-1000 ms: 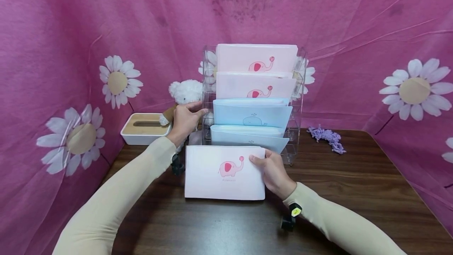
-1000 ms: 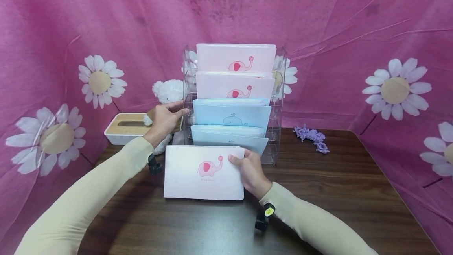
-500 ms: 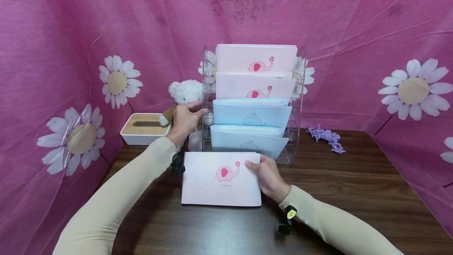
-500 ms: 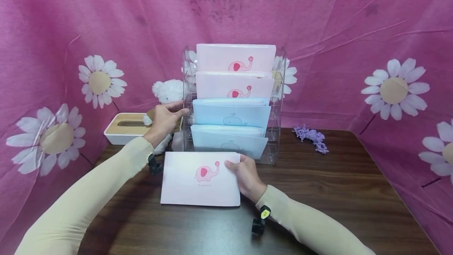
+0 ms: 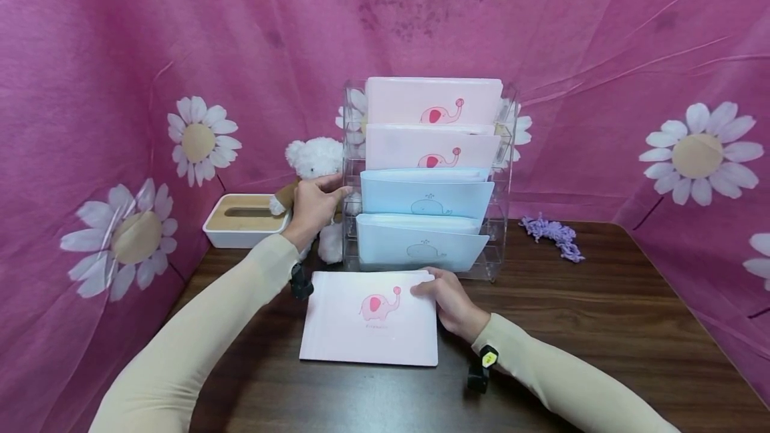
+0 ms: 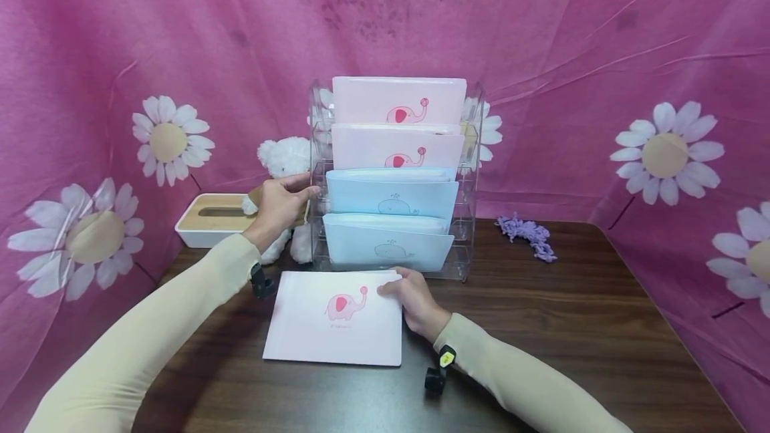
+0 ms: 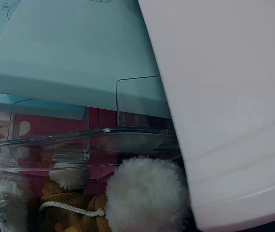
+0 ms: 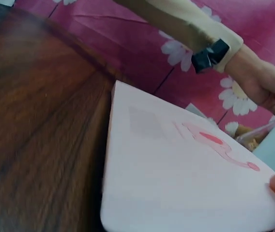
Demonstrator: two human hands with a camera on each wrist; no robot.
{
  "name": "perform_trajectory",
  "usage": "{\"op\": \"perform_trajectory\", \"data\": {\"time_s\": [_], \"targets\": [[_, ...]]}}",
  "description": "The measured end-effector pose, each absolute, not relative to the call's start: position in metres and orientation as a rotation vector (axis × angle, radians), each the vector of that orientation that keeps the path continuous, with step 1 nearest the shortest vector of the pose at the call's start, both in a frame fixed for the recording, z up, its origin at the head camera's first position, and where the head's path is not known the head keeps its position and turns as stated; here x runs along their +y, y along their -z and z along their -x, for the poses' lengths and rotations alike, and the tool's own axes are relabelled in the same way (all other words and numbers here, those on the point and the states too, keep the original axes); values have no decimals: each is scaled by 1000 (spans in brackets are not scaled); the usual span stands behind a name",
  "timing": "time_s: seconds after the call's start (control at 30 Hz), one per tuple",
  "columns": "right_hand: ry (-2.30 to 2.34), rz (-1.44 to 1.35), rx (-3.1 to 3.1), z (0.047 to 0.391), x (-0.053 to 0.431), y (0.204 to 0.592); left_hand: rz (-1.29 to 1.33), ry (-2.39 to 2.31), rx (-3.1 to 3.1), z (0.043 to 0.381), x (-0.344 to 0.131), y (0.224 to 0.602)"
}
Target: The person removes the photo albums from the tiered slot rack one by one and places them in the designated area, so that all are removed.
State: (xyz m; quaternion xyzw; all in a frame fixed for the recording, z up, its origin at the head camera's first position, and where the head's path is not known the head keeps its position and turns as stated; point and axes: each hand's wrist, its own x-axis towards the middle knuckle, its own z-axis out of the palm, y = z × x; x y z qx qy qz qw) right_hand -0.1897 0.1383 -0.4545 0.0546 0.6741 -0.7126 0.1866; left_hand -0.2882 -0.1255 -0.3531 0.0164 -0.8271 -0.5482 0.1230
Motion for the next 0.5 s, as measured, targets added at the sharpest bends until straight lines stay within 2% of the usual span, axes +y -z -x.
{"op": "perform_trajectory", "data": {"time_s": [0.5], "targets": [[1710,-123,2247,201,137,474,-26,1569,-2396,289,-127,355]]}}
